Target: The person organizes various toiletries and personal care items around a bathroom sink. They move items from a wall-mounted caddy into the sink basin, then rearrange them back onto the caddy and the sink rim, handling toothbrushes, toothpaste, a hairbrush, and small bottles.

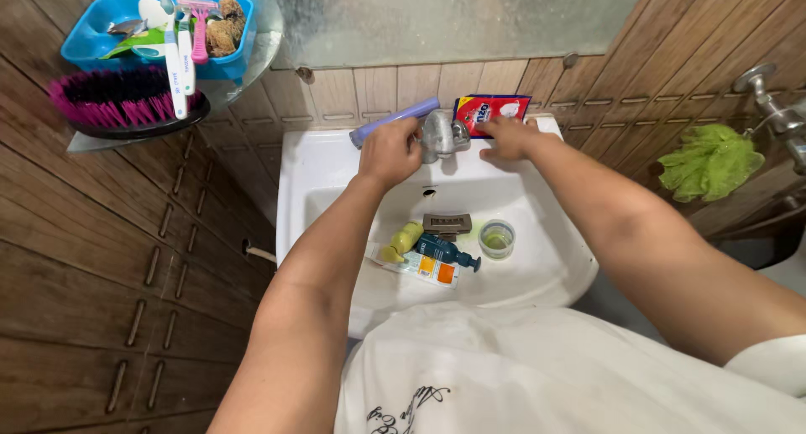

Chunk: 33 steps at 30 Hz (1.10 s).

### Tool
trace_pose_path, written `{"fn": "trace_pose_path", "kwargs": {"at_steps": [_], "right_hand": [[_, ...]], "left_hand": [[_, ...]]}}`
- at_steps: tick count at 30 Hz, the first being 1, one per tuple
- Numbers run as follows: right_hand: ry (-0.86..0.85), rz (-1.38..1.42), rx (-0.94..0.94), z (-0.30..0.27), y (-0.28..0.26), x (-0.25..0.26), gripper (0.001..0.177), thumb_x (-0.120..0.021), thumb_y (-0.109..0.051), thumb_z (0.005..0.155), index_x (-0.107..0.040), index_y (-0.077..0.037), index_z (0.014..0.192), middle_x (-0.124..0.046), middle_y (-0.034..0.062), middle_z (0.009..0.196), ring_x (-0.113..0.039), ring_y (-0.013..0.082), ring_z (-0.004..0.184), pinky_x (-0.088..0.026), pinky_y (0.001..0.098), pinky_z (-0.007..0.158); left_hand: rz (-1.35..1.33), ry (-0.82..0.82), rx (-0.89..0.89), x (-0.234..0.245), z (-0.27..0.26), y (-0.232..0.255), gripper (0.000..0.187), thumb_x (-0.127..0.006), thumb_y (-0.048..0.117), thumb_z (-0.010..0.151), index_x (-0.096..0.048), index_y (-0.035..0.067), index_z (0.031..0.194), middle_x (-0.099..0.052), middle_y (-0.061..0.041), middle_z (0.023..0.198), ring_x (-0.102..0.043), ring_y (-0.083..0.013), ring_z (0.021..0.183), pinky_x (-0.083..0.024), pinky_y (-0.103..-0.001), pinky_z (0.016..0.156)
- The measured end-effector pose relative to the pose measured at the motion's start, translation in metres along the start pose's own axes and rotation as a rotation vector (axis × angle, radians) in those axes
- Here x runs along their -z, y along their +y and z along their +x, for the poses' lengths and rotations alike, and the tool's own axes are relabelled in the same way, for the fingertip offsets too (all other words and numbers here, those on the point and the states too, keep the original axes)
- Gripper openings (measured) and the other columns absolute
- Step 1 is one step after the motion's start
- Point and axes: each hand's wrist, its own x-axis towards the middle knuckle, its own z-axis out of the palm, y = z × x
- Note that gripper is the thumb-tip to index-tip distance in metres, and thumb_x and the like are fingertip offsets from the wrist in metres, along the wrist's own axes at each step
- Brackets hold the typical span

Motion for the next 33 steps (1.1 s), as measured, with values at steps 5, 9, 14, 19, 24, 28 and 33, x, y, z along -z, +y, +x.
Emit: {"fn": "trace_pose_path", "kwargs": {"at_steps": [5, 9, 14, 19, 24, 28, 33], "right_hand": [[0.019, -0.018, -0.058, -0.021, -0.013, -0.001, 0.068, -0.063, -0.049, 0.093, -0.043, -0.023, 0.152, -0.040, 0.0089, 0.158, -0.041, 0.0327, 0.145, -0.027, 0.0674, 0.115], [0.185, -0.064, -0.093, -0.021, -0.012, -0.005, 0.070, -0.069, -0.046, 0.091, -0.048, -0.011, 0.149, -0.054, 0.0126, 0.147, -0.048, 0.0328, 0.142, -0.034, 0.0611, 0.115], [0.157, 0.054, -0.179, -0.013, -0.012, -0.001, 0.076, -0.075, -0.052, 0.085, -0.050, -0.009, 0.142, -0.050, 0.0149, 0.146, -0.049, 0.0344, 0.135, -0.033, 0.0636, 0.109], [0.163, -0.017, -0.154, 0.009, 0.005, -0.020, 0.052, -0.069, -0.050, 0.092, -0.067, -0.011, 0.128, -0.067, 0.0124, 0.134, -0.061, 0.0329, 0.128, -0.042, 0.0592, 0.112], [0.404, -0.004, -0.196, 0.018, 0.017, -0.049, 0.041, -0.071, -0.036, 0.095, -0.067, -0.013, 0.129, -0.056, 0.0162, 0.144, -0.053, 0.0361, 0.135, -0.041, 0.0632, 0.107], [0.605, 0.452, -0.432, 0.022, 0.019, -0.042, 0.090, -0.089, -0.043, 0.077, -0.042, 0.004, 0.137, -0.049, 0.0241, 0.141, -0.046, 0.0407, 0.132, -0.039, 0.0585, 0.104], [0.656, 0.952, -0.551, 0.078, 0.059, -0.049, 0.096, -0.100, -0.028, 0.065, -0.041, 0.000, 0.136, -0.059, 0.0210, 0.129, -0.058, 0.0319, 0.119, -0.048, 0.0431, 0.104]], "left_hand": [[-0.004, 0.028, -0.001, -0.003, -0.003, -0.004, 0.009, -0.062, 0.009, 0.079, -0.068, 0.008, 0.086, -0.073, -0.015, 0.087, -0.068, -0.0392, 0.082, -0.053, -0.051, 0.072], [-0.012, 0.023, -0.005, -0.004, -0.003, -0.009, 0.009, -0.062, 0.009, 0.080, -0.068, 0.008, 0.086, -0.072, -0.015, 0.086, -0.068, -0.0387, 0.083, -0.053, -0.050, 0.073], [0.005, -0.011, -0.037, -0.001, 0.000, -0.015, 0.009, -0.063, 0.009, 0.079, -0.067, 0.008, 0.087, -0.072, -0.015, 0.086, -0.068, -0.0389, 0.084, -0.053, -0.050, 0.073], [0.028, -0.039, 0.027, 0.007, 0.001, -0.017, 0.009, -0.063, 0.011, 0.080, -0.068, 0.009, 0.087, -0.073, -0.014, 0.088, -0.068, -0.0381, 0.085, -0.053, -0.050, 0.074], [0.007, -0.050, 0.098, 0.015, -0.005, -0.017, 0.009, -0.064, 0.012, 0.080, -0.068, 0.009, 0.087, -0.073, -0.013, 0.086, -0.068, -0.0368, 0.083, -0.053, -0.049, 0.073], [0.024, 0.023, 0.118, 0.013, -0.006, -0.024, 0.009, -0.063, 0.010, 0.079, -0.070, 0.010, 0.085, -0.073, -0.013, 0.085, -0.068, -0.0367, 0.082, -0.054, -0.049, 0.072], [0.011, 0.052, 0.107, 0.005, -0.002, -0.025, 0.009, -0.064, 0.011, 0.080, -0.071, 0.010, 0.084, -0.073, -0.013, 0.084, -0.070, -0.0357, 0.082, -0.055, -0.047, 0.074]]}}
